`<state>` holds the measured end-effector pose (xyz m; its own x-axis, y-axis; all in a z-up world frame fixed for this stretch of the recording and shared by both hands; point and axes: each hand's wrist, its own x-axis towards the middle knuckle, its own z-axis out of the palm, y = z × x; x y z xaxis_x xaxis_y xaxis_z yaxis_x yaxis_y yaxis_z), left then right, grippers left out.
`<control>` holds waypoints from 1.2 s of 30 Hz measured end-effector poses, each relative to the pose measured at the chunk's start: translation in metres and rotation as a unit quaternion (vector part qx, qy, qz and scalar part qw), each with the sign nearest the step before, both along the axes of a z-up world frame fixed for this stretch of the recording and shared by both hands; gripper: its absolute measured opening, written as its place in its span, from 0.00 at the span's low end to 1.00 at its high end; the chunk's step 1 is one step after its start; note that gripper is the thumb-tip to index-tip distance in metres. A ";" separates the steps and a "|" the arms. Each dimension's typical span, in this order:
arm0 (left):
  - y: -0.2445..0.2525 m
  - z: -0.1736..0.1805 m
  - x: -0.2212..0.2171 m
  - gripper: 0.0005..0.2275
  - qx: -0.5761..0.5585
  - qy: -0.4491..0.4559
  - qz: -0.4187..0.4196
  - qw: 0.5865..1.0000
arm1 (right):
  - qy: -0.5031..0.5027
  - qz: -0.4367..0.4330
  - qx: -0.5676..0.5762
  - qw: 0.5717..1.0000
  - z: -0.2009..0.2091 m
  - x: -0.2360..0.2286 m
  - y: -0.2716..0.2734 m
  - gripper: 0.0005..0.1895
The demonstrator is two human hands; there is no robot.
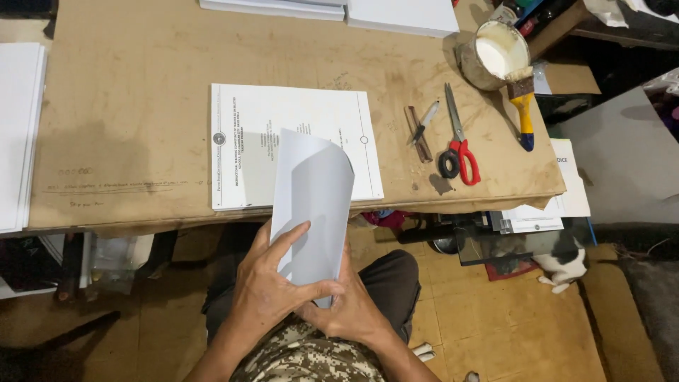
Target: The person arranges white paper sheets on a wooden table, applies glue to the edges using a brush, and stacks them. They then use scissors to trim the edges of the stacked papers.
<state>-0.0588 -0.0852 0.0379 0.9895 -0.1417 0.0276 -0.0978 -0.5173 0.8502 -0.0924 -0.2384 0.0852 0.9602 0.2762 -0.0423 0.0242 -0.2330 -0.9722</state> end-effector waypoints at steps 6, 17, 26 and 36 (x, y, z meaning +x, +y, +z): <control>0.008 0.007 0.005 0.43 -0.030 0.033 -0.019 0.999 | 0.014 0.010 0.022 1.000 0.006 0.000 0.000 0.56; 0.070 0.157 0.039 0.08 -0.145 0.076 0.058 0.985 | 0.186 -0.365 0.174 0.896 -0.055 0.002 -0.118 0.14; 0.080 0.216 0.093 0.12 0.000 0.055 0.031 0.998 | 0.100 -0.149 0.470 0.864 -0.076 0.005 -0.150 0.43; 0.087 0.239 0.137 0.08 0.080 -0.059 -0.033 0.995 | 0.131 -0.428 0.174 0.877 -0.099 0.015 -0.132 0.15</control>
<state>0.0778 0.0014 0.2771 0.9691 -0.2188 0.1140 -0.2300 -0.6342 0.7381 -0.0770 -0.3706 -0.0135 0.7924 -0.5011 -0.3480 -0.2496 0.2542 -0.9344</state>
